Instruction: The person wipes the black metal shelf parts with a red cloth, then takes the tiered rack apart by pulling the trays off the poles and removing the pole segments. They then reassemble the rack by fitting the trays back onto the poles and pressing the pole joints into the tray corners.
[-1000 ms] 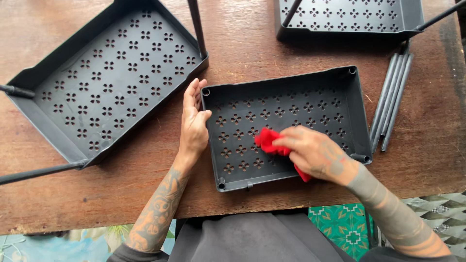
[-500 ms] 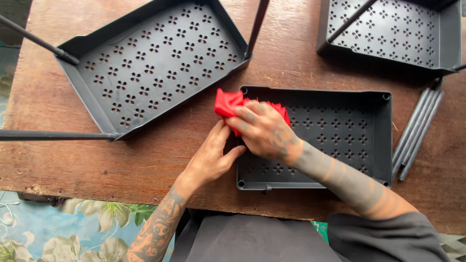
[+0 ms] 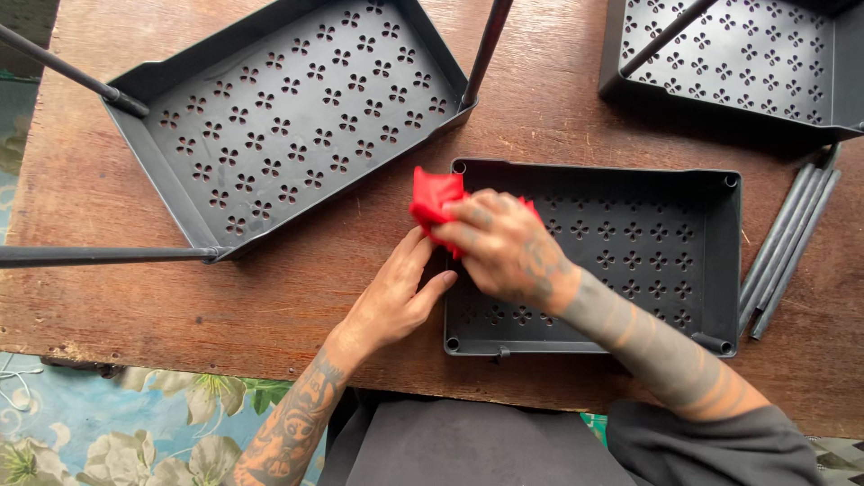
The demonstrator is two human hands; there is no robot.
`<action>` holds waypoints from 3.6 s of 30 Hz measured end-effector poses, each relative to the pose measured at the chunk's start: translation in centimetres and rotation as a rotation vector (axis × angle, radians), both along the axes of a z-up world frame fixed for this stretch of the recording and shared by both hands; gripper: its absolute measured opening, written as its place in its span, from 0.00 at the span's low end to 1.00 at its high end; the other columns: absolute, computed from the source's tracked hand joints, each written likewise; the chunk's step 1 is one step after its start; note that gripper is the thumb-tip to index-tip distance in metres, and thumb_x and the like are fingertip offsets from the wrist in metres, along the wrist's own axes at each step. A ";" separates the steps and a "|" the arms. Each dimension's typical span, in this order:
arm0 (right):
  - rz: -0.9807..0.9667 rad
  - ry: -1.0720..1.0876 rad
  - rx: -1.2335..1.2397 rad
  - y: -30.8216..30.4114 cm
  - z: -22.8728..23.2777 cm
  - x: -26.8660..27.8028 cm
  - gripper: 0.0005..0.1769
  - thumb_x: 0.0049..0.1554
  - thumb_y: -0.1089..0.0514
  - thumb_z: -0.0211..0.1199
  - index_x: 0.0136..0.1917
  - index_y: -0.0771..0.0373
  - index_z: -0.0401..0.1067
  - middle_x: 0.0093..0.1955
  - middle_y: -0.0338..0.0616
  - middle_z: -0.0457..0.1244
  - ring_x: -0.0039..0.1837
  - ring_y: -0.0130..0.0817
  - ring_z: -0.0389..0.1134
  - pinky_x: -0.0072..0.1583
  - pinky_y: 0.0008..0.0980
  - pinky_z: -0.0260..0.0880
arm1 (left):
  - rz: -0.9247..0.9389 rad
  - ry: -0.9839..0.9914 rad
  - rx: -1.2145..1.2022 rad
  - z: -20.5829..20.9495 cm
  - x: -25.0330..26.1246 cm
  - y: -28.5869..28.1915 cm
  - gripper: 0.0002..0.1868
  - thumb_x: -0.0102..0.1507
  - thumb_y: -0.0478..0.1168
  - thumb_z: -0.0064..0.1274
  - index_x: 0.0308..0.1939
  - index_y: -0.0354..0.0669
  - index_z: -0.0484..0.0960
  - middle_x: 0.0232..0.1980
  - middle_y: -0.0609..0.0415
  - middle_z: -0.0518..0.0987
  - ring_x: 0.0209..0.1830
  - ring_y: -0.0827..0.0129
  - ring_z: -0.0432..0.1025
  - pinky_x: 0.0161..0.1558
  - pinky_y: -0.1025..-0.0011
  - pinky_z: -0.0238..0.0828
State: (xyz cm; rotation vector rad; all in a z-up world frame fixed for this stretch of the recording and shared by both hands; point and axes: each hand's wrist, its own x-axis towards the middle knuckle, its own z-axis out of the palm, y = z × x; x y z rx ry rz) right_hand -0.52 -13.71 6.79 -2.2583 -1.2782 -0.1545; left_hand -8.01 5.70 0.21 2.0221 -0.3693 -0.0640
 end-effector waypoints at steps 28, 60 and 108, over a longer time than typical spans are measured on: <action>0.367 0.163 -0.226 -4.6 1.8 -10.4 0.11 0.42 0.59 0.65 0.42 0.59 0.77 0.62 0.44 0.66 0.65 0.46 0.65 0.66 0.54 0.61 | 0.086 -0.251 0.274 1.2 2.6 -2.5 0.40 0.66 0.32 0.50 0.79 0.30 0.50 0.80 0.33 0.58 0.77 0.42 0.62 0.74 0.58 0.60; -0.250 -0.133 -0.113 -11.4 -2.8 -14.9 0.18 0.54 0.55 0.60 0.58 0.56 0.76 0.68 0.45 0.64 0.64 0.39 0.65 0.64 0.44 0.64 | -0.150 -0.102 0.648 3.4 -1.3 -6.9 0.05 0.62 0.38 0.51 0.34 0.41 0.74 0.32 0.48 0.78 0.27 0.51 0.76 0.30 0.55 0.72; -0.893 -0.399 -0.299 -19.2 5.4 -0.4 0.14 0.53 0.65 0.64 0.54 0.62 0.74 0.49 0.45 0.64 0.51 0.41 0.68 0.50 0.42 0.70 | -0.547 -0.247 0.733 2.4 5.9 -12.3 0.51 0.55 0.64 0.58 0.77 0.49 0.59 0.82 0.42 0.51 0.78 0.48 0.44 0.70 0.38 0.33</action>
